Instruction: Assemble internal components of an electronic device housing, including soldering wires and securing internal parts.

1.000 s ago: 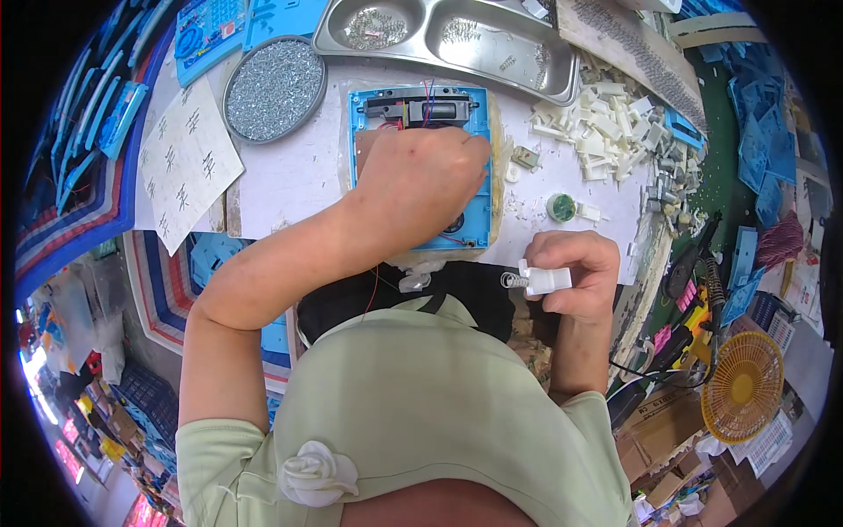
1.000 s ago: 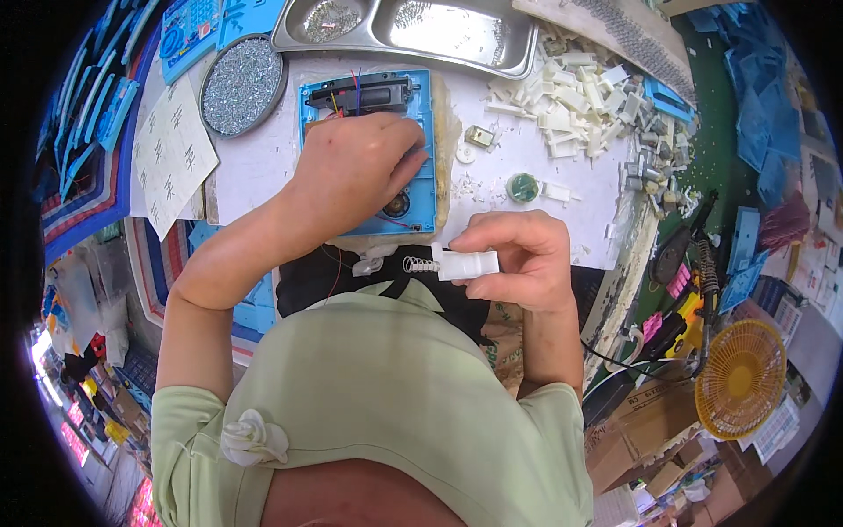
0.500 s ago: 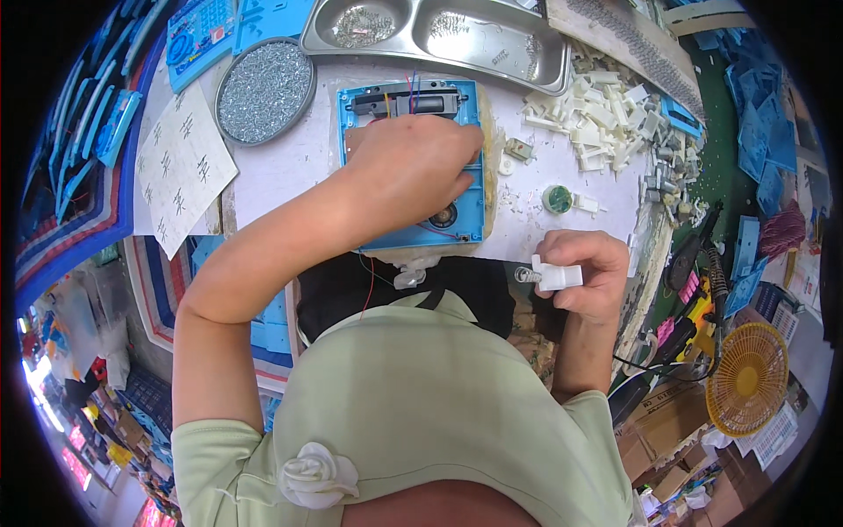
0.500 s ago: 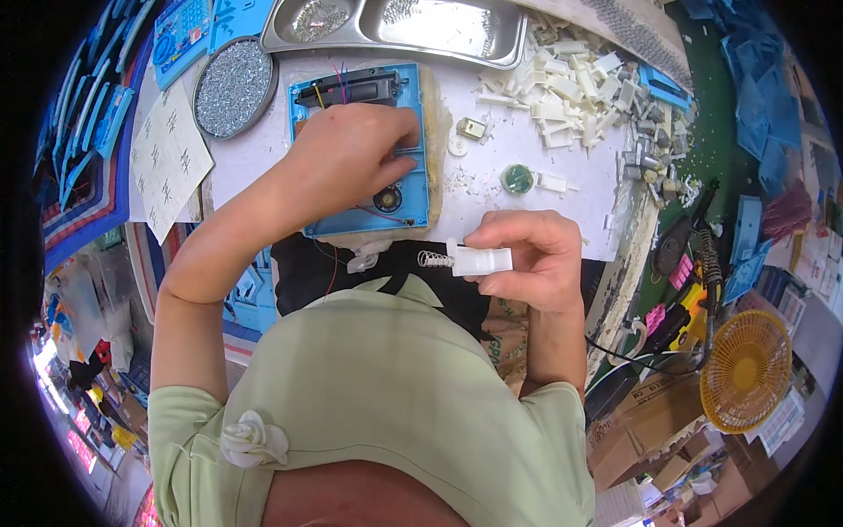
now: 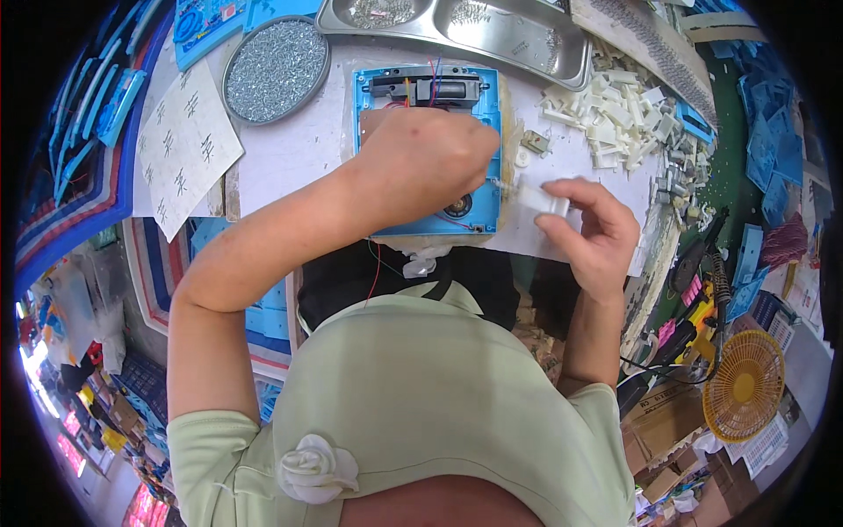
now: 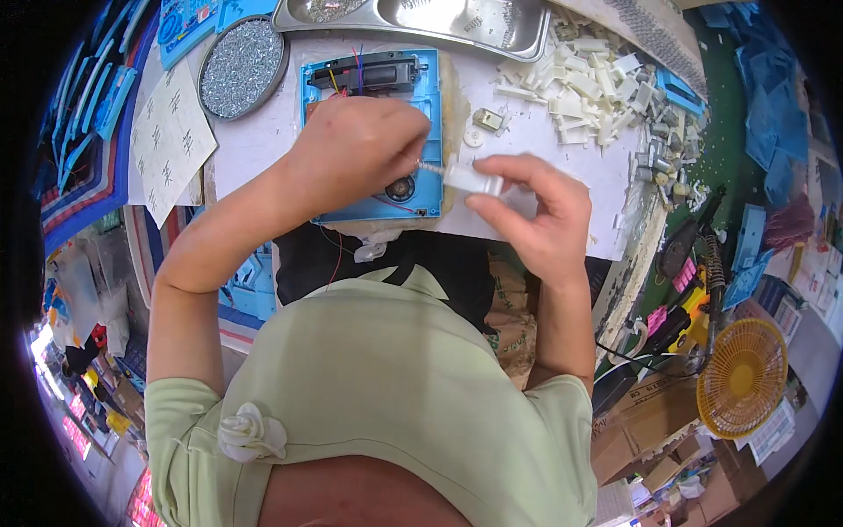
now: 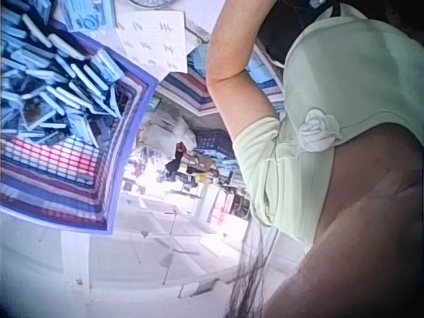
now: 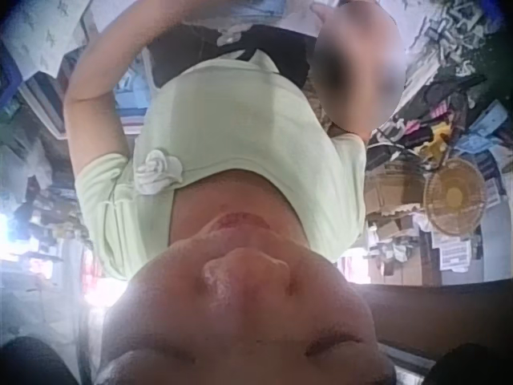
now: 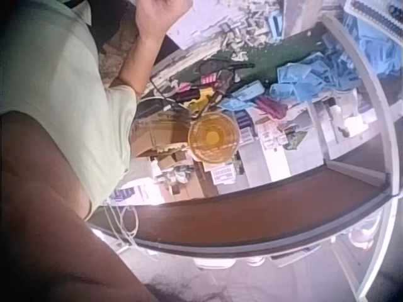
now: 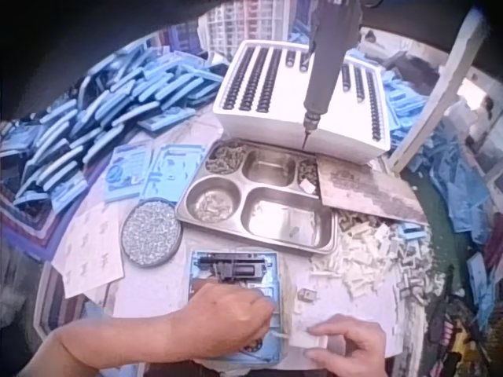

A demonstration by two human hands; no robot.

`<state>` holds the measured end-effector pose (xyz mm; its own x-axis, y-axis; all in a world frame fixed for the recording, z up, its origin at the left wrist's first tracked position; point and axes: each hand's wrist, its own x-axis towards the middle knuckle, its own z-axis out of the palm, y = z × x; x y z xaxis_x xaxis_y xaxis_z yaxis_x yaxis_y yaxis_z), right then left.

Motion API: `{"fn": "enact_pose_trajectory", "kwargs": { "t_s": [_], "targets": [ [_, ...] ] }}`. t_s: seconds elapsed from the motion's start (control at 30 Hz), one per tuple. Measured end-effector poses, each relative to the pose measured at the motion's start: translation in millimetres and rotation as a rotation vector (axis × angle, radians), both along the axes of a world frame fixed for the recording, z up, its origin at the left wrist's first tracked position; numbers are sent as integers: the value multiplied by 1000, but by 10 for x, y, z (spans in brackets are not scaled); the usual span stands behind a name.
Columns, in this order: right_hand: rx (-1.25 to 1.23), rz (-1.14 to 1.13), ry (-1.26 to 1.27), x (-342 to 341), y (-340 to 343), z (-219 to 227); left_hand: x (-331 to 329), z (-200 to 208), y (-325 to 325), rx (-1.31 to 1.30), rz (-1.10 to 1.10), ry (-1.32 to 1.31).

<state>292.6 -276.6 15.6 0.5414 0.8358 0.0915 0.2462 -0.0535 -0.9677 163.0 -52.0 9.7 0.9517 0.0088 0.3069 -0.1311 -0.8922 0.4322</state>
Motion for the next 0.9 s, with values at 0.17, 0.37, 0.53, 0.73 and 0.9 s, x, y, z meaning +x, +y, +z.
{"fn": "enact_pose_trajectory", "kwargs": {
  "t_s": [0.17,0.37,0.53,0.73,0.9],
  "targets": [
    [-71,122,-523,141,319,91,-227,125,189,-781,286,243],
    [-61,282,-748,130,591,223,-306,-11,103,-797,292,115],
    [-30,373,-750,143,737,252,-278,-54,57,-775,320,25],
    [77,343,-537,234,686,-126,-272,-115,25,-710,340,-63],
    [59,326,-548,121,721,-161,-248,-114,-13,-755,337,-60]
  ]
}}
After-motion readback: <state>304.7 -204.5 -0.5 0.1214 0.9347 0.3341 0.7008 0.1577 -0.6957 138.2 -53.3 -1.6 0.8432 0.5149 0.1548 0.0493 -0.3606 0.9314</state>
